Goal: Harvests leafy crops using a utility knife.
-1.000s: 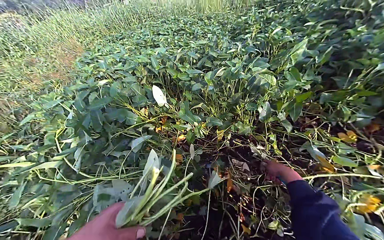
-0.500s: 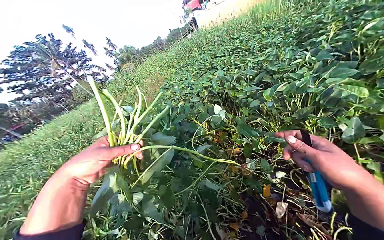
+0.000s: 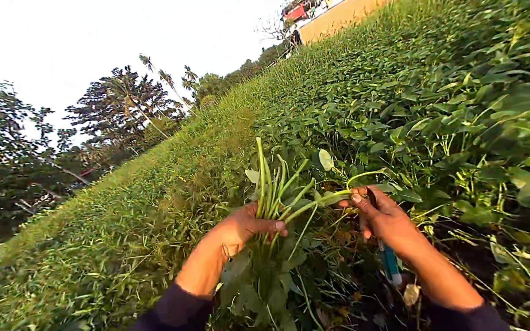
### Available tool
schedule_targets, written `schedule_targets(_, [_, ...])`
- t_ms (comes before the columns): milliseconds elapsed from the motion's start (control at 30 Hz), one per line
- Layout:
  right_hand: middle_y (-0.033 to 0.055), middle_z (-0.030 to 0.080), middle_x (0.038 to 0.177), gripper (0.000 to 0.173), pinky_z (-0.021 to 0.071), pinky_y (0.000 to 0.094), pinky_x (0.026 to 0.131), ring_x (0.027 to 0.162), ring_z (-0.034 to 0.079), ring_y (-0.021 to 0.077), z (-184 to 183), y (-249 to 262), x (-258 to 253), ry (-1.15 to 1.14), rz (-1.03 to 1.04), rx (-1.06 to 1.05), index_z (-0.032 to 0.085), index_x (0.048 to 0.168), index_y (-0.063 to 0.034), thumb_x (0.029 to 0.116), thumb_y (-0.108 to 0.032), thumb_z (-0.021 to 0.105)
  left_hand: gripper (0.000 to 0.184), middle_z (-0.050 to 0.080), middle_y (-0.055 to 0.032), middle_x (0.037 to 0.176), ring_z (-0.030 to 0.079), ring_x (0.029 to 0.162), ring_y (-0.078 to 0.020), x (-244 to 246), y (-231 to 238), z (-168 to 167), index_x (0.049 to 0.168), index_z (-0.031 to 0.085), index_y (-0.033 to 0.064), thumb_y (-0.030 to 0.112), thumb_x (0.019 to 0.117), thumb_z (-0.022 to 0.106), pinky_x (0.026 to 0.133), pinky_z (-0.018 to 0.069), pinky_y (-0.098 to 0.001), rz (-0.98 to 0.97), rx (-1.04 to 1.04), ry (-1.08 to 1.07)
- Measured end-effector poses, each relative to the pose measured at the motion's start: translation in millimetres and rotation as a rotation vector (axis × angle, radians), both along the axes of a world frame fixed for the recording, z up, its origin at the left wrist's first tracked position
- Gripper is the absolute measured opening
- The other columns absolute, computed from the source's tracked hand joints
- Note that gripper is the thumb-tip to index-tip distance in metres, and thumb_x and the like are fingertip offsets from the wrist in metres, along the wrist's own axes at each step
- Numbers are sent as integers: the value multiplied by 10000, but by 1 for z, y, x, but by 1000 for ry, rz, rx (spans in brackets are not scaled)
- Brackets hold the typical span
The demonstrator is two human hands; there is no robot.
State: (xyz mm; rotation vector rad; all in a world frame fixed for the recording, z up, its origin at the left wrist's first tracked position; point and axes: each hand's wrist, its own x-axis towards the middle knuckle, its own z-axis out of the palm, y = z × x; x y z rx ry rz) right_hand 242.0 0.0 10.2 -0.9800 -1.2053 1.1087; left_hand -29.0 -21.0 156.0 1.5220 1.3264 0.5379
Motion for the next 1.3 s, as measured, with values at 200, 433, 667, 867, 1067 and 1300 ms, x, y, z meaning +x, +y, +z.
schedule_targets(200, [22, 707, 983, 172, 467, 234, 404, 451, 507, 82, 8, -19, 60, -54, -195, 163, 620, 1153, -126, 1083, -194, 478, 160, 717, 13, 890, 673, 741, -76, 37, -10, -84, 1120, 667, 121, 144, 971, 615, 673, 574, -237, -259, -367, -208])
schedule_targets(433, [27, 714, 943, 767, 411, 184, 418, 446, 480, 44, -108, -29, 43, 348, 30, -212, 513, 1249, -151, 1006, -708, 43, 140, 706, -6, 886, 684, 766, -108, 46, -5, -137, 1143, 622, 101, 113, 1014, 569, 711, 587, -264, -250, -519, -149])
schedule_targets(667, [12, 568, 727, 506, 483, 364, 499, 523, 515, 138, -153, -30, 22, -301, -323, 72, 567, 1136, -90, 1075, -524, 315, 126, 704, 13, 829, 690, 731, -105, 31, 7, -148, 1090, 627, 126, 170, 972, 623, 691, 595, -262, -387, -577, -62])
schedule_targets(867, [84, 545, 693, 485, 451, 509, 497, 535, 541, 267, -90, -47, 101, -718, -770, 180, 551, 1171, -35, 1051, -481, 406, 243, 694, 13, 798, 680, 715, -103, -20, 29, -125, 1042, 660, 149, 300, 876, 754, 680, 584, -262, -241, -397, -98])
schedule_targets(1067, [319, 627, 1161, 788, 506, 664, 767, 895, 650, 446, -103, -96, 233, -527, -1013, -400, 295, 1547, -131, 1008, -697, 395, 257, 683, -38, 895, 663, 688, -94, -78, 37, -102, 1020, 667, 146, 293, 1039, 456, 569, 571, -219, 202, -146, -494])
schedule_targets(1300, [101, 718, 811, 339, 485, 431, 573, 577, 578, 202, -113, -24, 117, -442, -313, -425, 635, 1313, -129, 1065, -348, 561, 297, 699, -10, 787, 713, 708, -111, -107, 25, -78, 1046, 697, 171, 294, 1081, 428, 640, 621, -265, 321, 140, -897])
